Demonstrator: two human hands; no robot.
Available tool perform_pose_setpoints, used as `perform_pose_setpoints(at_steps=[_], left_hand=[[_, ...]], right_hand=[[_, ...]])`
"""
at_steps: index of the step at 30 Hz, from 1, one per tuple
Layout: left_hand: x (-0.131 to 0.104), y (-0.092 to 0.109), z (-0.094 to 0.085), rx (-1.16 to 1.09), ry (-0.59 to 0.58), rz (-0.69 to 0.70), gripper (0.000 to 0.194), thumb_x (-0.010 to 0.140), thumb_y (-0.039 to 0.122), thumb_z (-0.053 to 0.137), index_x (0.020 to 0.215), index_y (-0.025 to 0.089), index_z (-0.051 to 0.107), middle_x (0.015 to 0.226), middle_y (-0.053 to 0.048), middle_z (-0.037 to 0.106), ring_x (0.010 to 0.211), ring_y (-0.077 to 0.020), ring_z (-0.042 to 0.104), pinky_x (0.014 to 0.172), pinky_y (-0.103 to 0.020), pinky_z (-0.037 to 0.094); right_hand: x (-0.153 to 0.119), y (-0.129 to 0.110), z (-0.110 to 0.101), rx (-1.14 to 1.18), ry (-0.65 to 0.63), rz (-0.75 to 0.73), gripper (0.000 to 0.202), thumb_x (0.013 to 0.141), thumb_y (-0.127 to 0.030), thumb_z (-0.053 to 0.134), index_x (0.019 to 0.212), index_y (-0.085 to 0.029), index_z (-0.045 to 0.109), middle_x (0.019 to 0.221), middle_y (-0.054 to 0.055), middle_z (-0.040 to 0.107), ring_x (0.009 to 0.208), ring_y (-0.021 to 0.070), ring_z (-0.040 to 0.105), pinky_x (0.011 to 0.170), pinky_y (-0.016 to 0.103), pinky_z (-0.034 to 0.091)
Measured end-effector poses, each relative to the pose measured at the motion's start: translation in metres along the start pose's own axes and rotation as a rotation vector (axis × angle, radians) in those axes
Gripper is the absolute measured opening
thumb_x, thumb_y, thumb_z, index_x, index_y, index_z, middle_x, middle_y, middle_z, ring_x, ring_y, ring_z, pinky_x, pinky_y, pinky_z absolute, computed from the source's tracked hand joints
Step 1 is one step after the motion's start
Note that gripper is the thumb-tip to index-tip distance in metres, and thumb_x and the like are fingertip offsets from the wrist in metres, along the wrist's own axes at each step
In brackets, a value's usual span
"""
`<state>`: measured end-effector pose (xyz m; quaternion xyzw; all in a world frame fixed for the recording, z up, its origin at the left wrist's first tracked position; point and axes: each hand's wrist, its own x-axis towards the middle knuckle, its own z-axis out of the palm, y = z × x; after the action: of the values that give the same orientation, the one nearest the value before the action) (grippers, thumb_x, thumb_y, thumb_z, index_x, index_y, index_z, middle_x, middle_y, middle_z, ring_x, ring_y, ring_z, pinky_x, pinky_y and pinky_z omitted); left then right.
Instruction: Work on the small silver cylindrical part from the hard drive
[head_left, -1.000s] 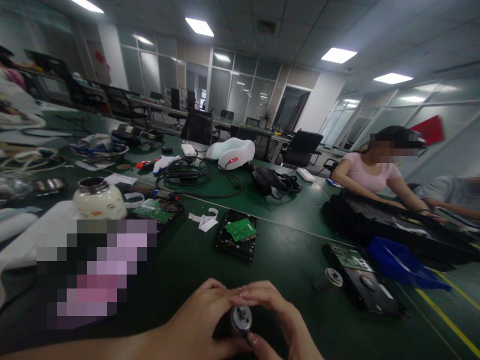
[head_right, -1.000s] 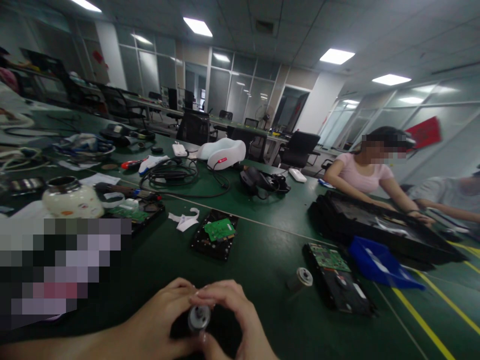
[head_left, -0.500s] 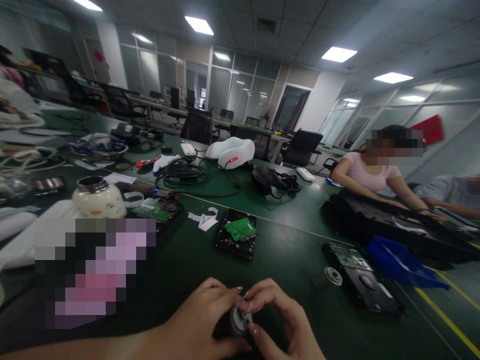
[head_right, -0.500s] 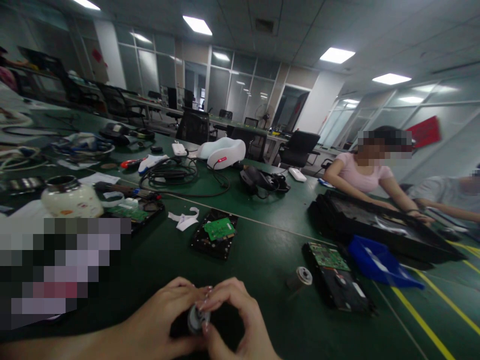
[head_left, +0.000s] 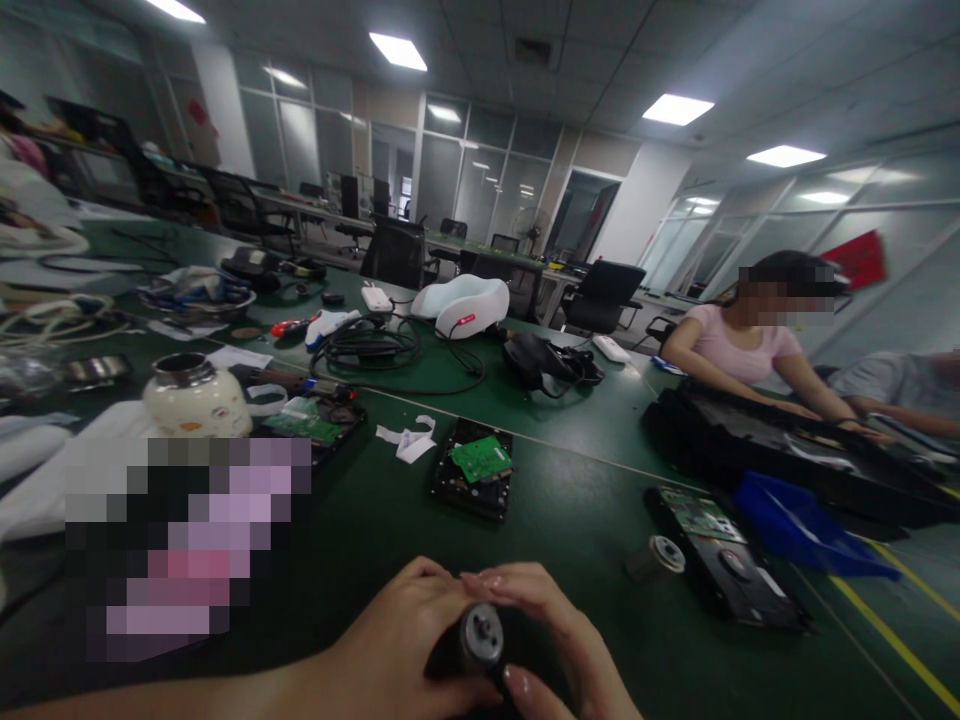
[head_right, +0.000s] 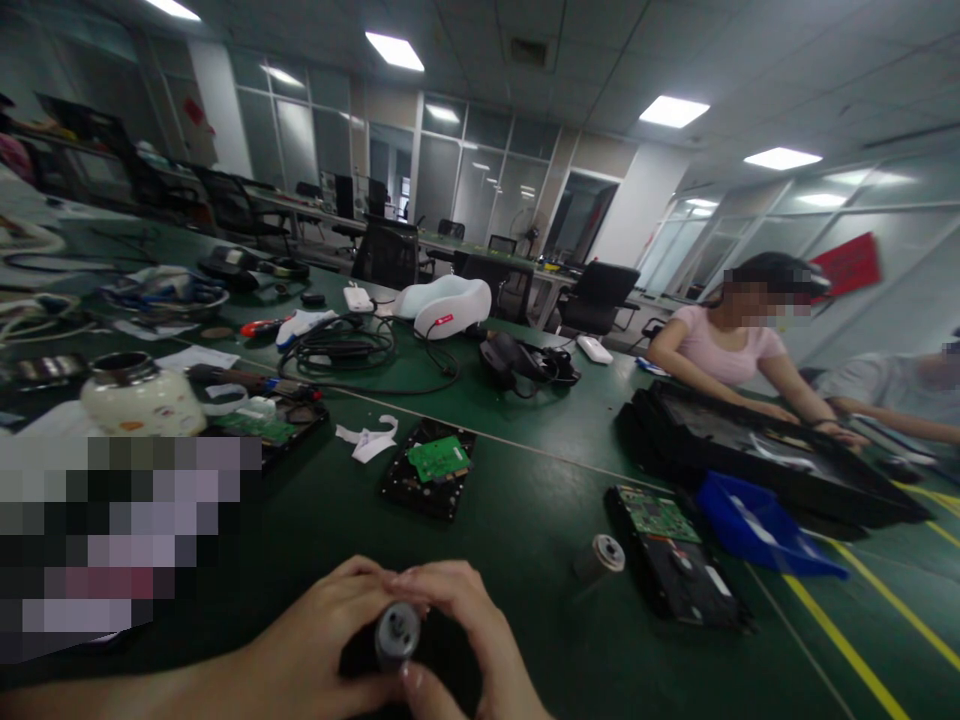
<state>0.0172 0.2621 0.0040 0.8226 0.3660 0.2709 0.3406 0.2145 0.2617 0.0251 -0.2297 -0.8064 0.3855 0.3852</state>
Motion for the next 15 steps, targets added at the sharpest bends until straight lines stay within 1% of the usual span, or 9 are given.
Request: perform_pose_setpoints(at_steps=[2,4,10,13,15], left_hand=[[0.0006,0.0003,0.0002,0.003,-0.006,0.011,0.039,0.069,0.010,0.079,0.104,0.019,0.064,0.107,-0.003,0.072,0.097,-0.0253,0.065,0.087,-0.039,0.044],[0.0014,0.0006,0.0003,0.005,-0.018,0.014,0.040,0.069,0.007,0.078,0.105,0.019,0.064,0.109,-0.004,0.071,0.098,-0.0252,0.065,0.087,-0.039,0.044],[0.0020,-0.0023,0.0017,0.010,0.001,0.022,0.037,0.071,0.012,0.077,0.104,0.019,0.063,0.110,-0.005,0.071,0.099,-0.0256,0.065,0.088,-0.040,0.045],[0.0005,-0.0048,0.0030,0.027,0.001,0.039,0.039,0.072,0.017,0.078,0.108,0.019,0.062,0.117,-0.007,0.069,0.104,-0.0265,0.064,0.091,-0.041,0.044],[-0.0004,-0.0059,0.0034,0.046,-0.011,0.044,0.040,0.072,0.019,0.079,0.109,0.019,0.062,0.120,-0.008,0.068,0.107,-0.0273,0.064,0.093,-0.042,0.044]], right_hand=[[-0.0015,0.0030,-0.0001,0.020,-0.065,-0.009,0.050,0.087,-0.018,0.057,0.135,-0.031,0.046,0.126,0.009,0.060,0.119,0.0267,0.054,0.099,0.044,0.047],[-0.0029,0.0056,0.0005,0.039,-0.078,0.004,0.048,0.087,-0.018,0.056,0.133,-0.030,0.048,0.124,0.009,0.060,0.118,0.0269,0.055,0.099,0.045,0.047],[-0.0028,0.0067,0.0034,0.030,0.006,-0.004,0.036,0.086,-0.016,0.057,0.120,-0.028,0.056,0.111,0.009,0.067,0.111,0.0257,0.059,0.093,0.043,0.050],[-0.0010,0.0072,0.0035,-0.031,0.072,-0.070,0.034,0.083,-0.012,0.057,0.113,-0.026,0.058,0.103,0.008,0.069,0.104,0.0237,0.061,0.089,0.038,0.051],[0.0001,0.0085,0.0026,-0.094,0.077,-0.133,0.036,0.080,-0.010,0.059,0.112,-0.025,0.059,0.101,0.007,0.070,0.100,0.0228,0.062,0.089,0.036,0.050]])
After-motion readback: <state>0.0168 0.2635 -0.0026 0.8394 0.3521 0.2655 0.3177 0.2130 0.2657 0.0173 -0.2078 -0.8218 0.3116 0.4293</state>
